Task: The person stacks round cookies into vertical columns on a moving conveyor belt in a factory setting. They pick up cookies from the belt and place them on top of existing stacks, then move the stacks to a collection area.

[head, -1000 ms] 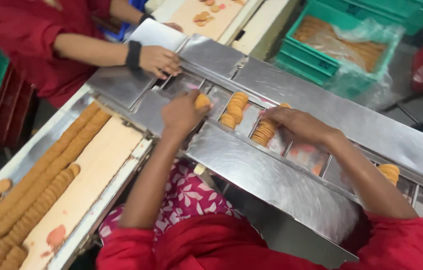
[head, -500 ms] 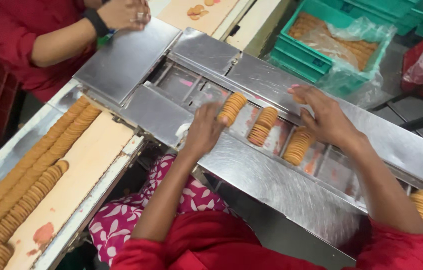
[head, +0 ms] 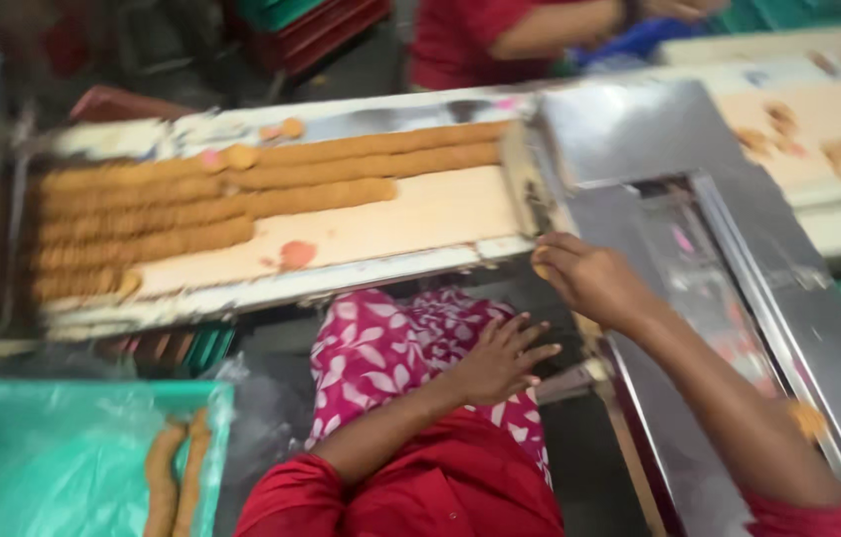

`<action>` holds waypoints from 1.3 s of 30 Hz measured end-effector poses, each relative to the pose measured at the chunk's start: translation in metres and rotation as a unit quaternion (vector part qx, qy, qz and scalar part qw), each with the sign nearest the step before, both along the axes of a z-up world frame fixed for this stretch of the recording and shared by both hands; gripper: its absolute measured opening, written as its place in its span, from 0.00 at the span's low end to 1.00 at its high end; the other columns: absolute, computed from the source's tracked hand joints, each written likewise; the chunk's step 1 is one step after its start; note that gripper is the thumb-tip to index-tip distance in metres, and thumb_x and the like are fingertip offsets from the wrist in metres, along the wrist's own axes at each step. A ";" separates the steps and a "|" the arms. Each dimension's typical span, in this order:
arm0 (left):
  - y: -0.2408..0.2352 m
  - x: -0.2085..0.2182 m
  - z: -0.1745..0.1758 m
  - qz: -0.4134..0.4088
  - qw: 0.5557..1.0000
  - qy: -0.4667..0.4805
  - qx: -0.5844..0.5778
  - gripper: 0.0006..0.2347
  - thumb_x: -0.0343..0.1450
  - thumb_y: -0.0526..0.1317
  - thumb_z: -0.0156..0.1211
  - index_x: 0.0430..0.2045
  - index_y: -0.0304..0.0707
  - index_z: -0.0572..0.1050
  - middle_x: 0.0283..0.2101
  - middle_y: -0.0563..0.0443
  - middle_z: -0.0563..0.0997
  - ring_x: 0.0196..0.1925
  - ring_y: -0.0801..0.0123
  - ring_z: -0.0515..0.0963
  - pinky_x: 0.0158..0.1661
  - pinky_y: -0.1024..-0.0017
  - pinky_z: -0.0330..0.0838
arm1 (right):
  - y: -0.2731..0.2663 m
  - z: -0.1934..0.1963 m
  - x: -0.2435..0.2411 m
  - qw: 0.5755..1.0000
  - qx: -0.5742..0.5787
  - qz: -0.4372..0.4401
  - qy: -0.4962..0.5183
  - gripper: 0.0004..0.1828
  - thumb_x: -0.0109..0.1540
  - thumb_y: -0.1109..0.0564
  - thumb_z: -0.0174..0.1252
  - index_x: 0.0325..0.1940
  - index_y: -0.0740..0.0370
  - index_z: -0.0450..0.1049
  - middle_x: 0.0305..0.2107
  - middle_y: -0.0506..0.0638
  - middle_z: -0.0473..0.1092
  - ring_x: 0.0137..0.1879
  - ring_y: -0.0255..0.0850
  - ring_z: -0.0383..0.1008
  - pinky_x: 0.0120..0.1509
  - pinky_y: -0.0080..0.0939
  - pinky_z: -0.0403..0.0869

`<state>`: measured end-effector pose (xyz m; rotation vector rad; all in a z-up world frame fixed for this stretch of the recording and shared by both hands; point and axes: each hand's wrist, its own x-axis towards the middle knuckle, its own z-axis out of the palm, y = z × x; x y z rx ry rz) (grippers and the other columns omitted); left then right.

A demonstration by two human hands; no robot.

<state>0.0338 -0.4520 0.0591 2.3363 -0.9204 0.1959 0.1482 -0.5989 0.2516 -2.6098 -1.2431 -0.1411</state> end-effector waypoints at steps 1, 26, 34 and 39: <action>0.020 0.000 -0.007 0.027 1.000 0.014 0.007 0.29 0.71 0.49 0.60 0.69 0.47 0.63 0.74 0.37 0.56 0.77 0.42 0.50 0.69 0.35 0.42 | 0.027 -0.024 0.020 1.000 -0.022 0.009 0.015 0.09 0.61 0.56 0.60 0.44 0.59 0.79 0.50 0.54 0.76 0.45 0.54 0.79 0.47 0.52 0.78; 0.406 0.121 -0.068 0.445 0.889 -0.061 0.084 0.22 0.60 0.26 0.62 0.50 0.40 0.77 0.50 0.46 0.76 0.56 0.51 0.73 0.58 0.51 0.63 | 0.269 -0.226 0.123 0.980 0.114 -0.036 0.162 0.37 0.55 0.59 0.66 0.68 0.66 0.64 0.65 0.66 0.62 0.70 0.61 0.64 0.72 0.51 0.67; 0.291 0.128 -0.060 0.452 0.889 -0.049 0.046 0.33 0.50 0.45 0.74 0.52 0.40 0.74 0.50 0.36 0.73 0.53 0.44 0.70 0.45 0.50 0.67 | 0.238 -0.195 0.107 0.987 -0.094 -0.093 0.086 0.41 0.55 0.40 0.71 0.70 0.43 0.64 0.69 0.62 0.51 0.72 0.68 0.47 0.63 0.71 0.66; 0.261 0.119 -0.039 0.424 0.897 0.010 0.126 0.31 0.62 0.53 0.73 0.60 0.51 0.71 0.53 0.43 0.70 0.57 0.51 0.68 0.45 0.49 0.65 | 0.243 -0.190 0.091 0.988 -0.088 -0.099 0.075 0.38 0.58 0.43 0.68 0.71 0.39 0.64 0.67 0.61 0.55 0.65 0.65 0.58 0.56 0.65 0.72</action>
